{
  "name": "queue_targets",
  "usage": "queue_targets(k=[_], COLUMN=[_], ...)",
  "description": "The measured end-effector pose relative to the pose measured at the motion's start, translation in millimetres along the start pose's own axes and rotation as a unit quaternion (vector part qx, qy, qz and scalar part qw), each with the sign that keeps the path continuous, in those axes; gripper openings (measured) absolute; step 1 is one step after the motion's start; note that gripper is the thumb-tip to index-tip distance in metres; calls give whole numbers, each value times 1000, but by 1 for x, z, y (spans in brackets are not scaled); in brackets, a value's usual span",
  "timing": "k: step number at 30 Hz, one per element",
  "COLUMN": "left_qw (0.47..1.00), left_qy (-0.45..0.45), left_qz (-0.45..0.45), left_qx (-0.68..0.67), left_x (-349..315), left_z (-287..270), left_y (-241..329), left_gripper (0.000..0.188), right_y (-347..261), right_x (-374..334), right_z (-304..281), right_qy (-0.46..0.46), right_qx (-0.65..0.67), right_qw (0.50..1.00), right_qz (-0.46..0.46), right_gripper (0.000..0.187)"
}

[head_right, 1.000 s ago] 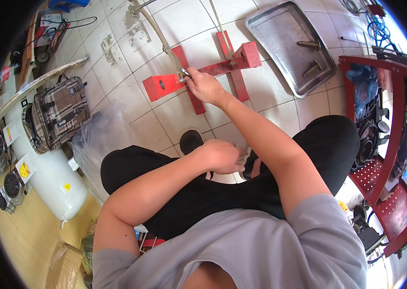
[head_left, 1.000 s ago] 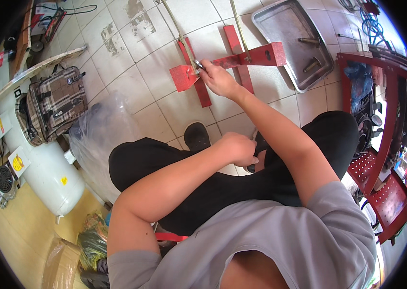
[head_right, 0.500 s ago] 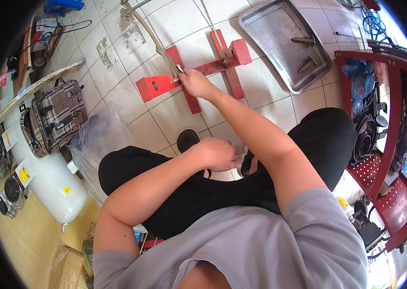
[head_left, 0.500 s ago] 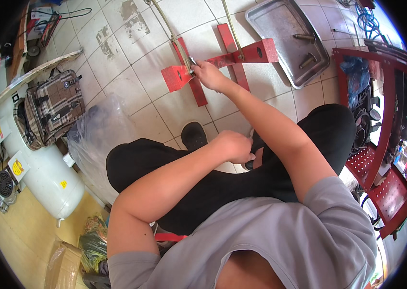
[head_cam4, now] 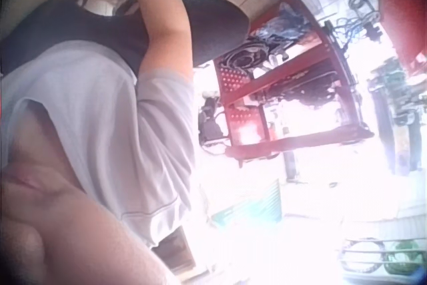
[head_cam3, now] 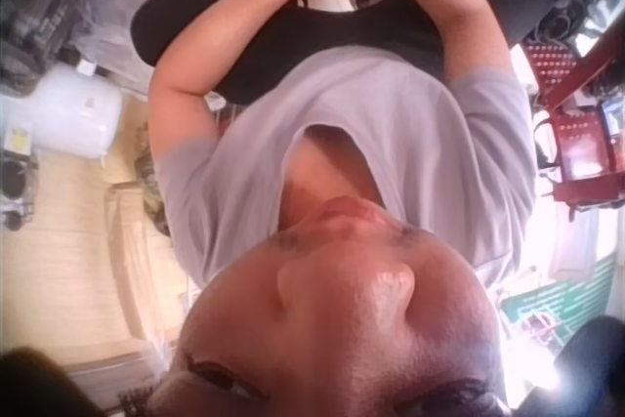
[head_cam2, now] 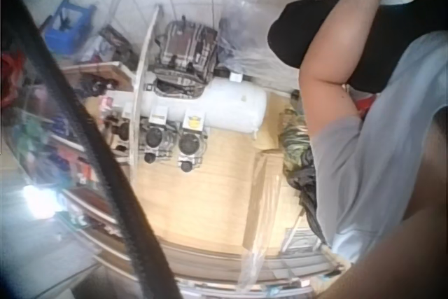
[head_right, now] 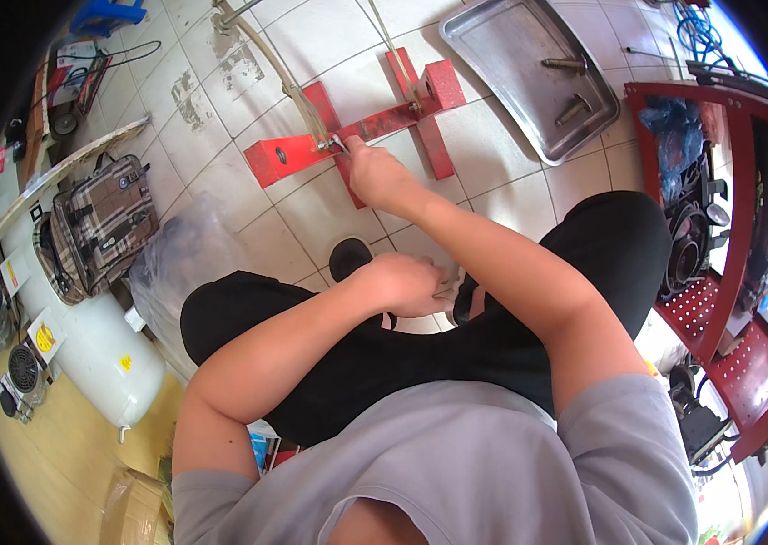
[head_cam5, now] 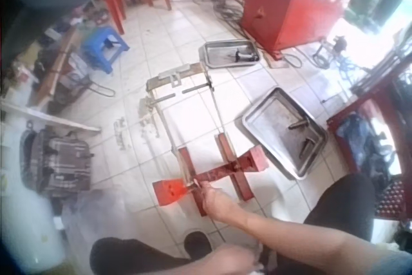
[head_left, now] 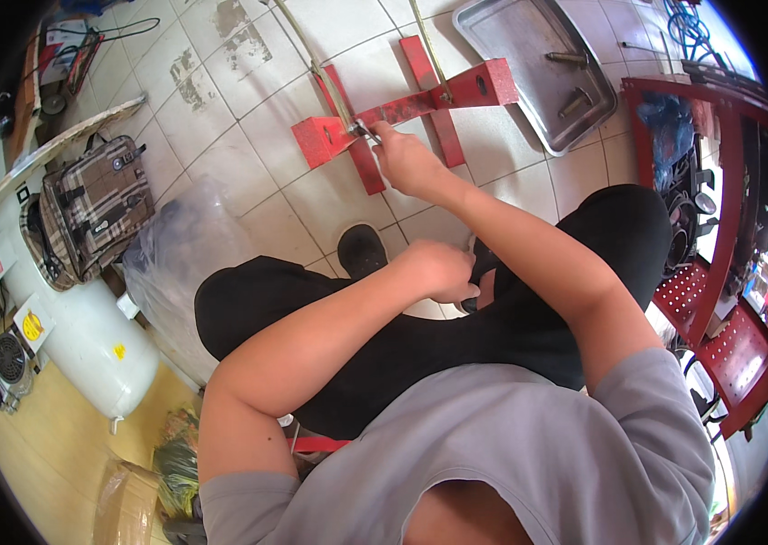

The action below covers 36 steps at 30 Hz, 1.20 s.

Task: The person sits on a low stool and assembles a metal frame structure using a red metal stand as a jig. They insert metal rods into the frame, secure them with bolts, and tighten the connections using a wrench. The person repeatedly adjusts the frame and tightens bolts to ensure the assembly is secure.

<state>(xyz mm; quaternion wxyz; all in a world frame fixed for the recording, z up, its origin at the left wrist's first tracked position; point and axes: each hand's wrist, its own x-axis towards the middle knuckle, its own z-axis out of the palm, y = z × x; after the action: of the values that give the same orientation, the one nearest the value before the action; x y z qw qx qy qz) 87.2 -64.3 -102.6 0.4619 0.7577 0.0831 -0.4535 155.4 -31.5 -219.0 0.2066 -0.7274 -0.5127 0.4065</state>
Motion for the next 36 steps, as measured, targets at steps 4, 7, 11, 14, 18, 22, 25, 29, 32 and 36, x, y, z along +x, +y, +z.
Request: queue_targets(k=[4, 7, 11, 14, 18, 22, 25, 29, 32, 36], left_qw=[1000, 1000, 999, 1000, 999, 1000, 1000, 1000, 1000, 1000], left_qy=[19, -17, -27, -21, 31, 2, -4, 20, 13, -1], left_qz=[-4, -24, -17, -16, 19, 17, 13, 16, 2, 3], left_qx=[7, -10, 3, 0, 9, 0, -9, 13, -13, -2], left_x=[-2, -7, -3, -4, 2, 5, 1, 2, -2, 0], left_z=[1, -8, -8, -9, 6, 2, -2, 2, -4, -2], left_y=[-2, 3, 2, 3, -7, -6, -3, -4, 0, -1], left_gripper=[46, 48, 51, 51, 50, 51, 51, 51, 47, 50], right_y=[-28, -42, -38, -27, -15, -8, -14, -27, -34, -38], right_x=[-3, -2, 3, 0, -11, -13, -12, 8, 24, 32], right_z=[-13, -27, -24, -11, 0, 1, 0, -22, -49, -56], right_qy=[-132, -153, -128, -84, -42, -28, -3, -138, -251, -250], right_qx=[147, 161, 121, 85, 54, 66, 93, 244, 416, 518], right_qw=[976, 971, 983, 992, 998, 997, 996, 956, 854, 786], right_qz=[86, 90, 53, 30, 2, 7, -15, 80, 184, 226], right_gripper=[27, 24, 19, 22, 33, 38, 29, 16, 8, 8])
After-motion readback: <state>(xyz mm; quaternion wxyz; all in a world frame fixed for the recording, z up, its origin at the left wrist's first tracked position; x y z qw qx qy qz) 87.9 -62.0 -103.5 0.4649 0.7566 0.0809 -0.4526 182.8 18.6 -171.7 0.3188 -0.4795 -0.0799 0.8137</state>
